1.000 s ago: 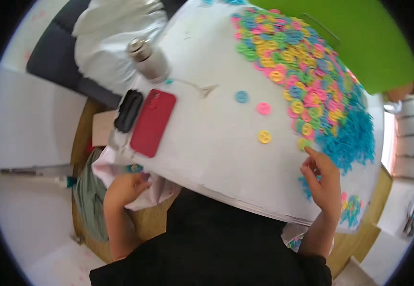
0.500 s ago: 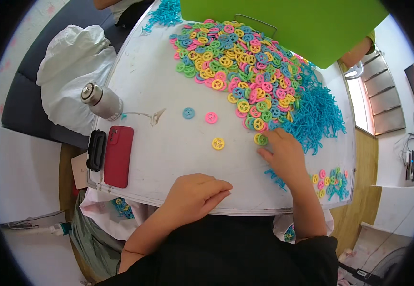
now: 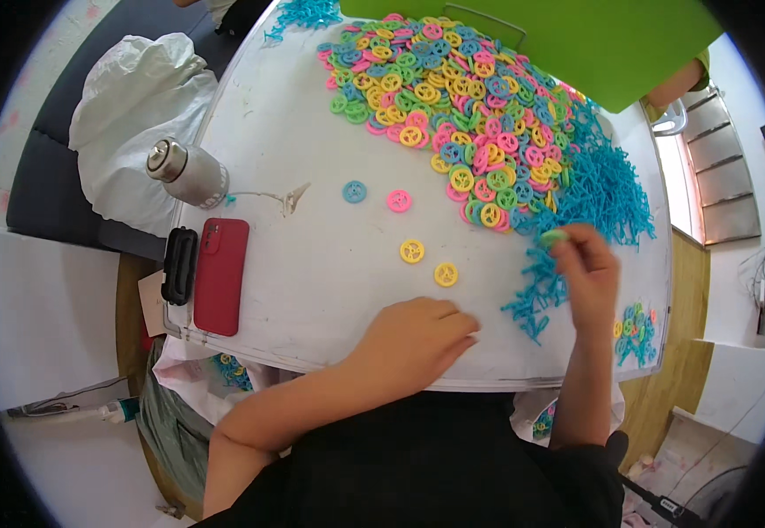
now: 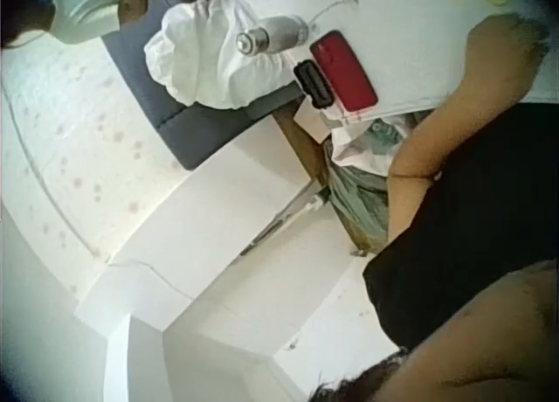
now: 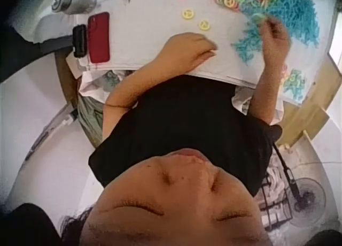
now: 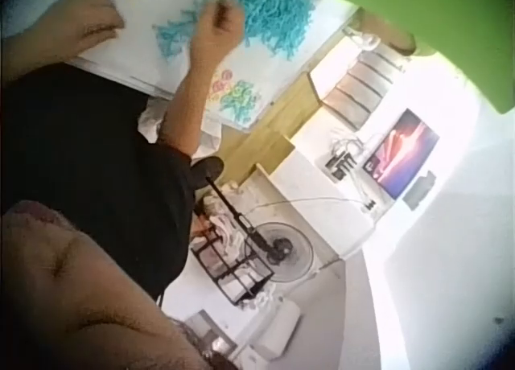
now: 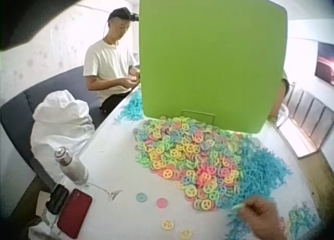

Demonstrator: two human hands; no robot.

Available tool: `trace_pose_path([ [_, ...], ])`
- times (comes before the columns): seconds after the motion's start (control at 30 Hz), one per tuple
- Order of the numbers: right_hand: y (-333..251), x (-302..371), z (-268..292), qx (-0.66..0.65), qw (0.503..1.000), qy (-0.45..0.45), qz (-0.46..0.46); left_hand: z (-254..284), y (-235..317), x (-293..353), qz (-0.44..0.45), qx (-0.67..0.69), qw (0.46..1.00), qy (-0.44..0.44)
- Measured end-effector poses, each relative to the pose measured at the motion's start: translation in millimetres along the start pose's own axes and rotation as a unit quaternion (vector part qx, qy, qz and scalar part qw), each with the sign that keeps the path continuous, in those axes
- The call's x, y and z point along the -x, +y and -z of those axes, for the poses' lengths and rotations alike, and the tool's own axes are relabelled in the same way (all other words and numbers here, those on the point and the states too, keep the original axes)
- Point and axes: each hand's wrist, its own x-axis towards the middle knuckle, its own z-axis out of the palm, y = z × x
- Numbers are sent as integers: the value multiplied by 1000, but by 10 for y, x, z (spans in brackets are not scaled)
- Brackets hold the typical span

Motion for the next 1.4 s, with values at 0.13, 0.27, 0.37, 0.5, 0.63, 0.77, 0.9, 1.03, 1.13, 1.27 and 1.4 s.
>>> trace_pose_path([
  [0.13, -27, 44, 181, -242, 964, 69, -92, -397, 149, -441, -58, -39, 998, -3],
  [0.27, -75, 188, 111, -218, 973, 39, -63, -644, 8, -590, -93, -81, 991, -49],
  [0.37, -41, 259, 174, -195, 977, 38, -72, -549, -141, -482, -94, -41, 993, -54],
  [0.5, 139, 384, 154, -177, 982, 29, -61, -193, -177, -342, -19, -62, 998, -4],
  [0.63, 24, 376, 29, -172, 982, -38, -64, -72, -186, -230, -6, -81, 992, 95],
  [0.77, -162, 287, 47, -127, 981, -142, 43, -55, -114, -162, -63, -60, 987, 136],
  [0.9, -319, 348, -27, -188, 961, -196, 50, -108, -69, -19, 72, 147, 978, 128],
  [1.03, -464, 392, -123, -212, 952, -210, 63, -164, -107, 111, 146, 433, 888, 54],
  [1.13, -458, 392, -144, -236, 942, -214, 106, -75, -237, 177, 191, 607, 770, -36],
  [1.27, -460, 423, -144, -221, 941, -225, 123, -63, -215, 215, 218, 642, 732, -72],
  [1.4, -493, 451, -155, -189, 950, -231, 93, -72, -243, 246, 148, 517, 840, -66],
])
